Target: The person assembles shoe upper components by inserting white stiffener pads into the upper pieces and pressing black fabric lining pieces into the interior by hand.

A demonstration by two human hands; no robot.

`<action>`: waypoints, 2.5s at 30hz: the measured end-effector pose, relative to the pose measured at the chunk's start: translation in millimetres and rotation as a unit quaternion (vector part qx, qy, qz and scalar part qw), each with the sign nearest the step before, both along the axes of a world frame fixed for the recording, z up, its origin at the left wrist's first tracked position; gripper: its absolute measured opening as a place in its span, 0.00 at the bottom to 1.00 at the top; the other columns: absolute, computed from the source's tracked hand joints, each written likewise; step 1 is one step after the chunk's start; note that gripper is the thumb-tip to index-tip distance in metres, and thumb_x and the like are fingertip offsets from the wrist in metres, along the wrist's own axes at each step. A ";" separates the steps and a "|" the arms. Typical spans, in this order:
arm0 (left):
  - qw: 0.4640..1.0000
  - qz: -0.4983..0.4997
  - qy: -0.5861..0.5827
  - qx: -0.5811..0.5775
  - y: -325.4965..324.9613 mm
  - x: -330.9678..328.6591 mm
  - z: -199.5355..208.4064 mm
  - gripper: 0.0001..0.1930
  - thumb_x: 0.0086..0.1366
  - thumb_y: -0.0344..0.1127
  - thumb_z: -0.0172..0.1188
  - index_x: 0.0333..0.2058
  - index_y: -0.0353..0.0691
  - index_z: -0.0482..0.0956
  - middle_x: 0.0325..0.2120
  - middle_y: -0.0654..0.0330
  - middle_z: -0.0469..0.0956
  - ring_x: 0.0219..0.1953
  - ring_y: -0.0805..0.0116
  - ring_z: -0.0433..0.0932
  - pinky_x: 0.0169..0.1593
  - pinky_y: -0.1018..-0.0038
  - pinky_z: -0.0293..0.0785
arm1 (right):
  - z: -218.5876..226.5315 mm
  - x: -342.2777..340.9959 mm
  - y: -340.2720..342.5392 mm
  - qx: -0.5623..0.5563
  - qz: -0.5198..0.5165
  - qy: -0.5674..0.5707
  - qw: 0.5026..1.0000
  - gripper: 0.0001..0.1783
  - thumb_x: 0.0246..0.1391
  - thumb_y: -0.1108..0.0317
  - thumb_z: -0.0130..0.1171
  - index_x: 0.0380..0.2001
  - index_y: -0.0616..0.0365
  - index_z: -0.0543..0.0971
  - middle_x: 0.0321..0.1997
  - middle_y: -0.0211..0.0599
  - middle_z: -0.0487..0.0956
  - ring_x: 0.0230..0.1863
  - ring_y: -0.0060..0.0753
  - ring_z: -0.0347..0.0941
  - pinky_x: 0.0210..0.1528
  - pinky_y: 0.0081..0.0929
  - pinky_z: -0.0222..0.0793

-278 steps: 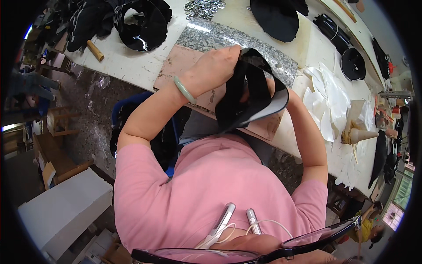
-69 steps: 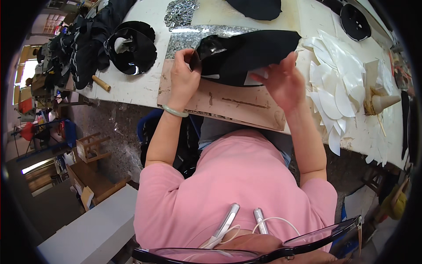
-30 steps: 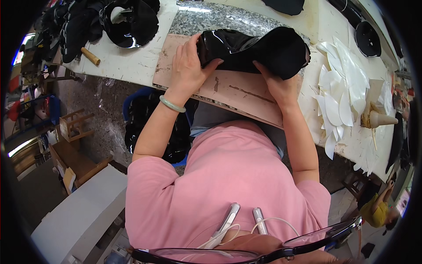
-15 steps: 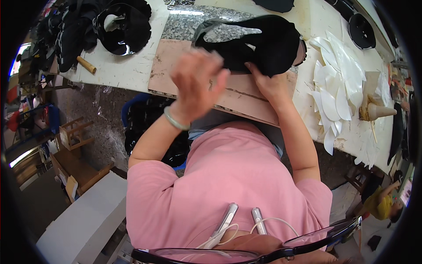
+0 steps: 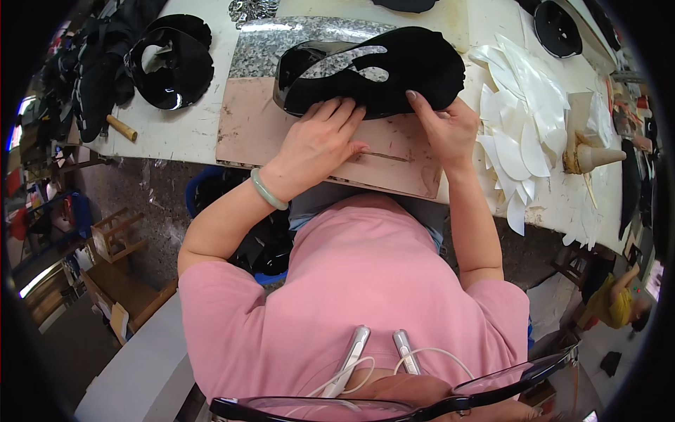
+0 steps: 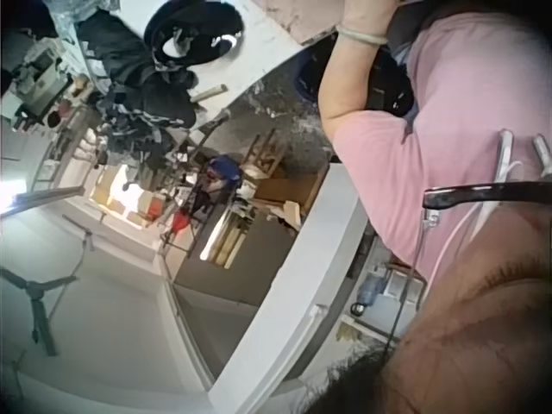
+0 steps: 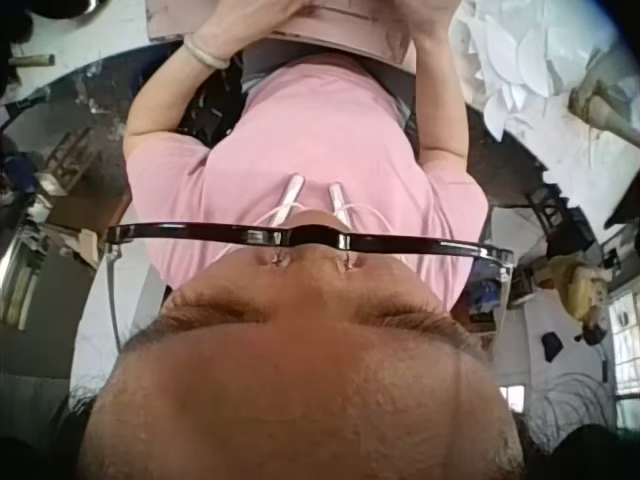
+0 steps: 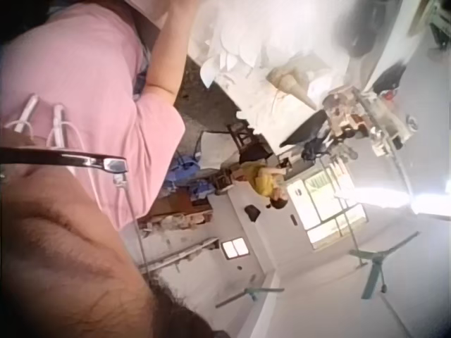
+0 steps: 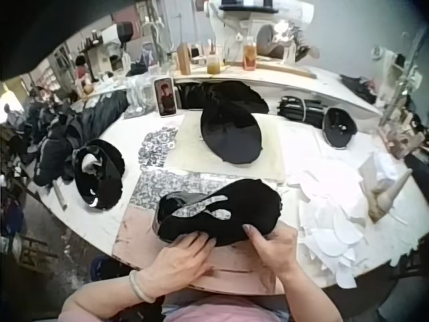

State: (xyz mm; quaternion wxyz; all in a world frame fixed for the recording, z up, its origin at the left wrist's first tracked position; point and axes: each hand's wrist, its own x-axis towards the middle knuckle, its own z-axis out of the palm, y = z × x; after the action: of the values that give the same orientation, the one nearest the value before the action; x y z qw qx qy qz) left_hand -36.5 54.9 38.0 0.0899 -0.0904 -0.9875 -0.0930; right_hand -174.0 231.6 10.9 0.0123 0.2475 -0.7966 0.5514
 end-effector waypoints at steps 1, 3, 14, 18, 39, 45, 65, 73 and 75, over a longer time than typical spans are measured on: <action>1.000 -0.011 0.000 -0.003 -1.4 -2.9 1.1 0.27 0.59 0.47 0.59 0.50 0.32 0.73 0.47 0.53 0.72 0.50 0.58 0.70 0.52 0.68 0.70 | -1.3 0.6 -2.1 0.010 -0.019 0.000 1.000 0.11 0.45 0.64 0.70 0.27 0.61 0.82 0.17 0.38 0.78 0.15 0.28 0.70 0.21 0.24 0.66; 1.000 -0.023 0.001 -0.006 -3.4 -9.4 5.3 0.26 0.59 0.47 0.59 0.50 0.33 0.73 0.45 0.55 0.72 0.47 0.60 0.71 0.50 0.70 0.71 | -1.8 -0.4 -4.9 0.022 -0.039 -0.001 0.999 0.11 0.44 0.65 0.70 0.26 0.61 0.82 0.18 0.38 0.77 0.15 0.29 0.70 0.21 0.24 0.66; 0.994 -0.080 -0.056 -0.038 -5.4 -46.8 9.0 0.28 0.59 0.52 0.58 0.55 0.49 0.73 0.32 0.64 0.73 0.35 0.66 0.72 0.36 0.74 0.72 | 1.2 -17.1 -2.4 0.080 -0.026 0.031 0.996 0.13 0.41 0.66 0.71 0.24 0.65 0.79 0.26 0.38 0.74 0.22 0.35 0.69 0.27 0.29 0.67; 0.993 -0.082 -0.073 -0.041 -1.1 -60.8 12.3 0.28 0.58 0.54 0.58 0.56 0.52 0.72 0.30 0.64 0.73 0.33 0.66 0.73 0.35 0.73 0.73 | -2.5 -20.1 -1.6 0.096 -0.017 0.025 0.995 0.14 0.42 0.66 0.70 0.27 0.66 0.80 0.28 0.40 0.75 0.24 0.37 0.70 0.28 0.30 0.67; 0.781 0.130 -0.381 0.478 -44.2 -33.1 60.7 0.42 0.57 0.24 0.60 0.66 0.30 0.44 0.39 0.52 0.79 0.28 0.75 0.78 0.25 0.78 0.76 | 42.7 -66.6 -19.3 0.321 0.134 0.087 0.934 0.09 0.44 0.73 0.58 0.33 0.59 0.77 0.27 0.44 0.80 0.33 0.49 0.77 0.37 0.40 0.71; 0.837 0.171 -0.289 0.432 -38.5 -5.7 9.6 0.47 0.54 0.30 0.65 0.66 0.29 0.43 0.40 0.51 0.78 0.32 0.69 0.78 0.34 0.75 0.75 | 34.8 -39.5 -18.5 0.209 0.176 0.193 0.942 0.07 0.44 0.67 0.63 0.29 0.51 0.79 0.35 0.32 0.79 0.41 0.38 0.74 0.42 0.34 0.64; 0.989 -0.072 0.022 0.124 -62.0 -55.6 9.7 0.53 0.39 0.42 0.75 0.65 0.51 0.55 0.60 0.62 0.64 0.63 0.55 0.57 0.64 0.58 0.53 | 37.3 -18.5 -41.0 0.146 0.274 0.168 0.935 0.08 0.35 0.78 0.61 0.25 0.60 0.78 0.37 0.36 0.76 0.44 0.42 0.71 0.46 0.34 0.68; 0.979 -0.066 -0.091 0.172 -76.9 -56.9 -7.0 0.59 0.42 0.48 0.74 0.68 0.45 0.45 0.56 0.66 0.72 0.63 0.58 0.59 0.66 0.58 0.46 | 33.7 -33.3 -28.4 0.128 0.406 0.201 0.882 0.11 0.30 0.78 0.64 0.24 0.62 0.78 0.33 0.33 0.76 0.40 0.40 0.71 0.44 0.35 0.68; 0.983 -0.079 -0.085 0.141 -74.4 -57.5 -8.0 0.57 0.43 0.49 0.73 0.68 0.46 0.46 0.56 0.68 0.73 0.63 0.59 0.59 0.66 0.58 0.46 | 37.2 -31.9 -24.0 0.099 0.434 0.193 0.875 0.13 0.27 0.80 0.64 0.24 0.62 0.77 0.32 0.33 0.75 0.39 0.40 0.72 0.43 0.36 0.69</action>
State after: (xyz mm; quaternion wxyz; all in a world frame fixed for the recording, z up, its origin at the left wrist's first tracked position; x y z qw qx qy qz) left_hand -94.0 -19.6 30.1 0.0100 -0.1462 -0.9582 -0.2459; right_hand -205.8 207.6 48.0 -0.0991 0.6696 -0.6418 0.3604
